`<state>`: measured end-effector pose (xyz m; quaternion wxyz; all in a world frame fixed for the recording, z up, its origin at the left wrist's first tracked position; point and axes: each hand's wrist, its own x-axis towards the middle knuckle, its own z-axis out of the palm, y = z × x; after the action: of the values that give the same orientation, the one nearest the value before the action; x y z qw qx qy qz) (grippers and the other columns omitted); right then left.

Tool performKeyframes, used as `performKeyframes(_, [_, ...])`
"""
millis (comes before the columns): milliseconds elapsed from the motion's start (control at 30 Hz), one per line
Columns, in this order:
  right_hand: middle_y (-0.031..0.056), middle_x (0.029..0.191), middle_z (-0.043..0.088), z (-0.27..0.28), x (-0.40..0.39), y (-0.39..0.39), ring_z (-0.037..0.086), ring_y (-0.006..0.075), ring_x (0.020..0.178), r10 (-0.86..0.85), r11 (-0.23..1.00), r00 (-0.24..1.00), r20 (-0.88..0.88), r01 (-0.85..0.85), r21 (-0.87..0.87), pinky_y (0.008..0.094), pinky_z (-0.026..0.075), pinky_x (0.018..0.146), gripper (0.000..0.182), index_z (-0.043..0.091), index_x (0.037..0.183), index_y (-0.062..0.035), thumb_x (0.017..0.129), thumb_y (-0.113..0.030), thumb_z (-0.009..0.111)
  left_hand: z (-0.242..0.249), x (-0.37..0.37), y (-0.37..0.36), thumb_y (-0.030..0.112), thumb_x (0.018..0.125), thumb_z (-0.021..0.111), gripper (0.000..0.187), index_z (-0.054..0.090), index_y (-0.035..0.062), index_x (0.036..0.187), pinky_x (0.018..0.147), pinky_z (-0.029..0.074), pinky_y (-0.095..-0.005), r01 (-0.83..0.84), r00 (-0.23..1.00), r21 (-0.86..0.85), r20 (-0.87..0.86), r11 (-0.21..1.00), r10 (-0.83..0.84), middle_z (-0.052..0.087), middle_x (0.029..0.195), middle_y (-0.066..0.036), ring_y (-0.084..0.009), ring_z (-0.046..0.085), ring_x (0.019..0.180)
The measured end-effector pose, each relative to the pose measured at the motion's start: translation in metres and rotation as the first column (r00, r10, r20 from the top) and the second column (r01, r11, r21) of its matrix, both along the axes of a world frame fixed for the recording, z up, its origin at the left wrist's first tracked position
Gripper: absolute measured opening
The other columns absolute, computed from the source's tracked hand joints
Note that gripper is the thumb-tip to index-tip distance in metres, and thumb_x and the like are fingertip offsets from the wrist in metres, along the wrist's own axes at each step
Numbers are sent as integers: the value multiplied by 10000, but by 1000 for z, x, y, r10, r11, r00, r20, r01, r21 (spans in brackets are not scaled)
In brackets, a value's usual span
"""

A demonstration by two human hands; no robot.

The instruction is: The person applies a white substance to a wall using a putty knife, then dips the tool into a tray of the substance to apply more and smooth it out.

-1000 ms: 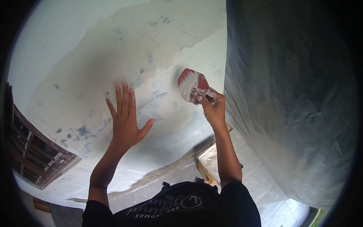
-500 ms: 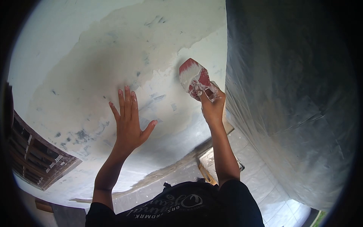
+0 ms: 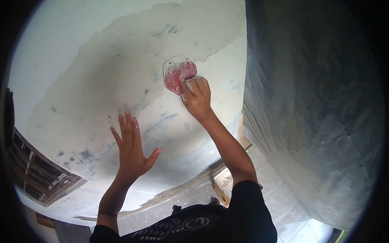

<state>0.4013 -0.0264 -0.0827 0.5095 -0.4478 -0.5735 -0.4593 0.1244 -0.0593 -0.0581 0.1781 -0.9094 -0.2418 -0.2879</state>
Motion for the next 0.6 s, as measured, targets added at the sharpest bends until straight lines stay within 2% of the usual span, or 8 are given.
performKeyframes(33, [115,926,551,2,3,-1,537,292,836,-19,999,998,52,21,-29,391,466,707,512,641,1111,37,606,-4,715,0,-3,1,522,876,574,951,176,-113,1463,1061,-48,-712,-8,1000,-2,-12,1000,7,120,1540,-337,-483,44,1451])
performKeyframes(167, [100,913,546,3,13,-2,539,266,812,40,996,996,85,-34,-78,385,467,693,506,641,1112,40,612,0,708,0,-7,4,543,879,557,960,168,-111,1464,1062,-56,-712,-11,1000,-3,-8,1000,11,115,1537,-343,-492,41,1447])
performKeyframes(333, [93,898,533,-2,29,-4,521,237,751,6,991,975,224,25,-133,350,469,638,487,643,1124,39,640,10,690,-1,-8,10,567,876,546,979,120,-59,1496,1068,-52,-709,41,998,30,46,999,-42,110,1531,-355,-499,43,1444])
performKeyframes(567, [91,877,533,-13,31,-12,518,231,717,11,993,972,235,17,-118,346,472,620,468,647,1117,32,651,23,692,0,-6,11,558,874,553,979,114,-53,1500,1069,-39,-712,61,997,36,55,998,-63,110,1532,-354,-503,56,1442])
performKeyframes(600, [95,876,535,-21,28,-16,520,233,716,15,990,986,167,9,-137,345,470,613,485,646,1118,31,637,21,710,-1,-6,10,553,876,554,973,123,-61,1495,1069,-38,-712,65,996,30,53,997,-66,111,1531,-355,-504,58,1442])
